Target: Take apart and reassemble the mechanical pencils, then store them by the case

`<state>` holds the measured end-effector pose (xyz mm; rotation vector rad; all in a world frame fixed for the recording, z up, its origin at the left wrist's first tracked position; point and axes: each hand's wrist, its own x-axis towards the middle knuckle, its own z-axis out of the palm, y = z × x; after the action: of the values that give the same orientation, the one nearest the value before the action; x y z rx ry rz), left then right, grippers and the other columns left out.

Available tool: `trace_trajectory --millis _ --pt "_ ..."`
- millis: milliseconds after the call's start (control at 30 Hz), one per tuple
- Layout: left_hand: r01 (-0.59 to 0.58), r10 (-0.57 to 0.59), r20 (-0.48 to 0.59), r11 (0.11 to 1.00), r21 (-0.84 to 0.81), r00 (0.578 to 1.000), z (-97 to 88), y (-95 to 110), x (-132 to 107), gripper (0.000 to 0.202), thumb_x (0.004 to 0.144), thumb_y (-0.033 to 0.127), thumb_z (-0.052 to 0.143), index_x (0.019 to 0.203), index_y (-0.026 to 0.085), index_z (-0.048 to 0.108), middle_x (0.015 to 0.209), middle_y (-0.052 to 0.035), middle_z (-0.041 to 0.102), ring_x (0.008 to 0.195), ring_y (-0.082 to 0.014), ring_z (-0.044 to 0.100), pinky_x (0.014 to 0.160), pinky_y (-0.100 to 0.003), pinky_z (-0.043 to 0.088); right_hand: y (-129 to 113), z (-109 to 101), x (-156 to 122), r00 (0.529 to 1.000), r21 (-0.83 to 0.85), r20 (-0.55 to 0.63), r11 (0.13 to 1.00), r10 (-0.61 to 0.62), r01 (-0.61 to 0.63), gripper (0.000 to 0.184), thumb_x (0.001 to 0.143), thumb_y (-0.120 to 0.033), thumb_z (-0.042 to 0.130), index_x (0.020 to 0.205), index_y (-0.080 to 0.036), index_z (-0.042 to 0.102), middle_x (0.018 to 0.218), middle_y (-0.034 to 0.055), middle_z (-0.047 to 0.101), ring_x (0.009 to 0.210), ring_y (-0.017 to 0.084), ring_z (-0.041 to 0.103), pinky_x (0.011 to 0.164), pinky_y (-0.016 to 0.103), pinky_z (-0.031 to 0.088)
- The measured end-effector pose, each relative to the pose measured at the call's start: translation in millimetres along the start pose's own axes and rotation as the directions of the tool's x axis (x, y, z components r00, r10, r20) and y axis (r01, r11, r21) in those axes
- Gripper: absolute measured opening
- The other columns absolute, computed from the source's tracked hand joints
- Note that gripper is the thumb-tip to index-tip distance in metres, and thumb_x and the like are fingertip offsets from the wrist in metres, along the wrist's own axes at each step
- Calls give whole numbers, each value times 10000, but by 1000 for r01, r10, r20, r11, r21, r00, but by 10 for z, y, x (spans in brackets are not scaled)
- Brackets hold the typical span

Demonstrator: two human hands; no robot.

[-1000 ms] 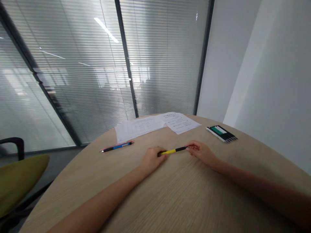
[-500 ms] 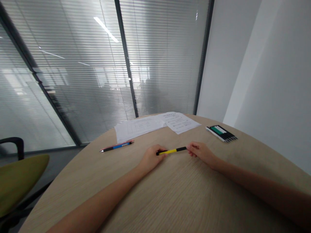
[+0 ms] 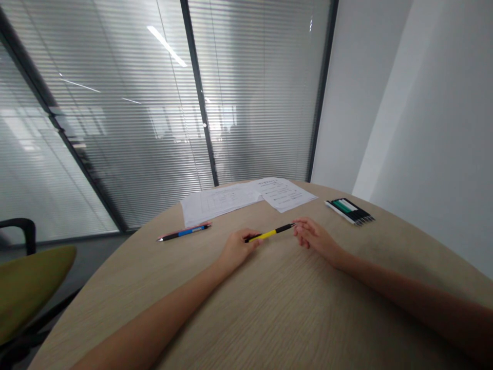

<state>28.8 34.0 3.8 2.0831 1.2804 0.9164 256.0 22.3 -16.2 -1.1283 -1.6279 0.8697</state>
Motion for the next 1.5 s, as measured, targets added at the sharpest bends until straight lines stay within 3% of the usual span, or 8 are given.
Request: trace_trajectory --millis 300,600,700,833,1000,1200,1367,1500 --pt "-28 26 146 1000 12 989 -14 -7 -17 210 694 281 522 828 150 618 768 -12 635 700 -136 554 647 -254 430 12 5 -25 998 -54 67 998 10 -6 185 789 -367 377 797 -186 415 605 -28 496 484 80 464 443 209 359" --pt "-167 155 117 981 100 981 -14 49 -39 177 675 215 547 824 158 623 800 -22 631 731 -133 553 679 -250 426 30 -41 -42 998 -363 66 932 10 15 321 826 -336 289 575 -188 423 506 -27 453 468 97 442 483 234 354" --pt "-181 170 95 977 117 981 -17 59 -43 175 681 219 546 824 153 623 781 -22 628 714 -130 552 665 -245 424 -4 -25 -52 998 -388 16 920 -57 59 272 821 -337 308 688 -189 493 581 -9 503 537 115 477 541 252 382" --pt "-161 150 87 979 127 985 -11 34 -34 174 692 226 538 835 171 621 780 -11 629 700 -127 551 652 -243 425 -72 19 -86 971 -405 23 886 -236 225 219 768 -276 428 966 -207 489 888 53 549 783 164 511 666 299 414" --pt "-207 195 111 971 115 975 -5 28 -35 174 683 207 547 836 174 623 781 -7 622 702 -123 549 651 -237 426 -108 43 -103 902 -466 151 775 -405 426 110 750 -188 458 836 -213 522 864 60 539 873 191 479 788 355 382" --pt "-274 260 115 952 134 959 -17 88 -73 145 684 189 553 811 168 621 754 -8 609 684 -118 539 632 -230 419 -107 34 -105 893 -473 174 760 -415 445 93 768 -182 443 819 -205 518 825 54 536 812 176 489 742 329 401" --pt "-318 306 100 937 144 947 -18 90 -80 135 690 191 556 805 161 621 721 -9 592 671 -117 527 626 -228 411 -109 33 -114 915 -453 163 795 -370 402 85 758 -203 464 815 -214 526 801 36 539 782 169 503 720 324 408" --pt "-298 290 76 947 118 954 -12 68 -65 162 696 197 551 836 153 619 735 -14 595 663 -114 525 616 -224 406 -49 46 -103 929 -376 148 850 -338 369 371 683 -186 543 1041 -225 453 968 54 527 890 177 496 741 326 410"
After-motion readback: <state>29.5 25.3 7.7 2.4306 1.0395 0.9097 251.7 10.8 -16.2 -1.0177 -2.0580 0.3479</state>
